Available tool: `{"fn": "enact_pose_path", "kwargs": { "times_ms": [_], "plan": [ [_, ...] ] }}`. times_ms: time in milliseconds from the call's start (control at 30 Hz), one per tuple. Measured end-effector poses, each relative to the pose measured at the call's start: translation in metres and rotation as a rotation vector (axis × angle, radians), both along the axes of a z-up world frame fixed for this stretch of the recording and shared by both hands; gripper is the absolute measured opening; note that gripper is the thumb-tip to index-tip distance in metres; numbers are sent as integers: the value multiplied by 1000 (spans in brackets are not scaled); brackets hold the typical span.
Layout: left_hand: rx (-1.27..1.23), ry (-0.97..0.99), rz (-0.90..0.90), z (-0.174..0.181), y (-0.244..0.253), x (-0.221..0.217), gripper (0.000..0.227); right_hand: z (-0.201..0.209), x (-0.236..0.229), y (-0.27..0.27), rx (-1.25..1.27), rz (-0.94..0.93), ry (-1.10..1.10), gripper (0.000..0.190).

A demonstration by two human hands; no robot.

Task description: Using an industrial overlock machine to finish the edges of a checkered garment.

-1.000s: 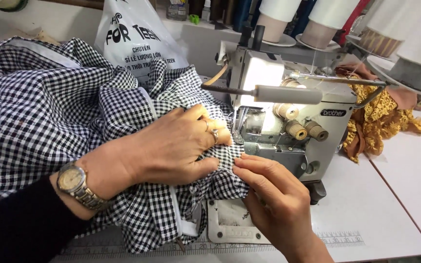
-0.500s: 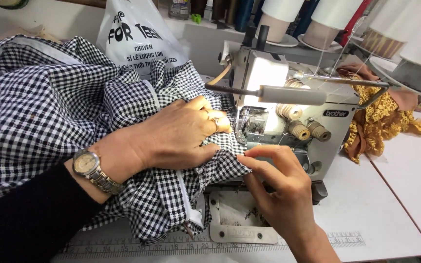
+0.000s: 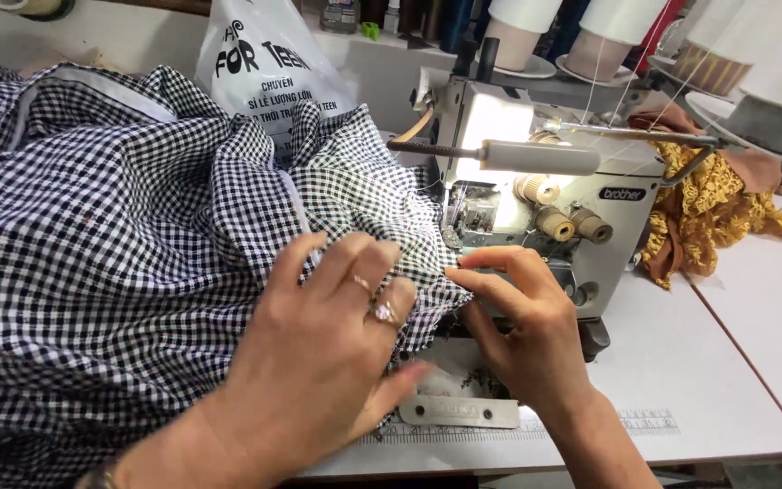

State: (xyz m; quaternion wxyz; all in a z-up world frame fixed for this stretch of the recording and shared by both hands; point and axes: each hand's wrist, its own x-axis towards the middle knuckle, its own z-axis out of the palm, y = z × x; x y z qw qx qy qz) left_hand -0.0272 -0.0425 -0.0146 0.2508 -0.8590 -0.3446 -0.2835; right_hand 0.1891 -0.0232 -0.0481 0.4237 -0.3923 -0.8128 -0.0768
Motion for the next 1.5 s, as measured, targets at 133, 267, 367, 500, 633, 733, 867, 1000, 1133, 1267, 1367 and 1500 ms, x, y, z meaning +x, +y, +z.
{"fn": "enact_pose_path", "kwargs": {
  "times_ms": [133,267,367,500,633,733,867,1000,1133,1267,1367,1500],
  "plan": [
    [33,-90,-121,-8,-5,5,27,6,-2,-5,-1,23,-16,23],
    [93,-137,-274,-9,-6,10,15,13,-3,-11,10,75,-72,39],
    [115,-129,-333,-10,-8,13,15,16,-2,-12,36,105,-124,47],
    [144,-122,-383,-5,-9,16,12,21,-5,-15,116,143,-166,26],
    [145,-134,-414,-2,-8,22,14,24,-7,-17,159,179,-137,15],
    [146,-133,-427,-3,-5,25,13,21,-5,-18,210,190,-92,18],
    [-22,113,-249,-2,12,19,53,12,2,-19,182,202,-39,13],
    [-341,283,-223,2,34,15,102,9,6,-20,133,217,-27,11],
    [-334,354,-227,13,46,18,94,11,4,-21,153,212,-45,9],
    [-438,315,-279,19,47,17,86,13,5,-19,149,211,-53,9],
    [-440,306,-296,19,48,16,84,14,5,-16,146,210,-52,9],
    [-520,320,-305,25,53,16,80,13,6,-11,167,185,-46,9]
  ]
}}
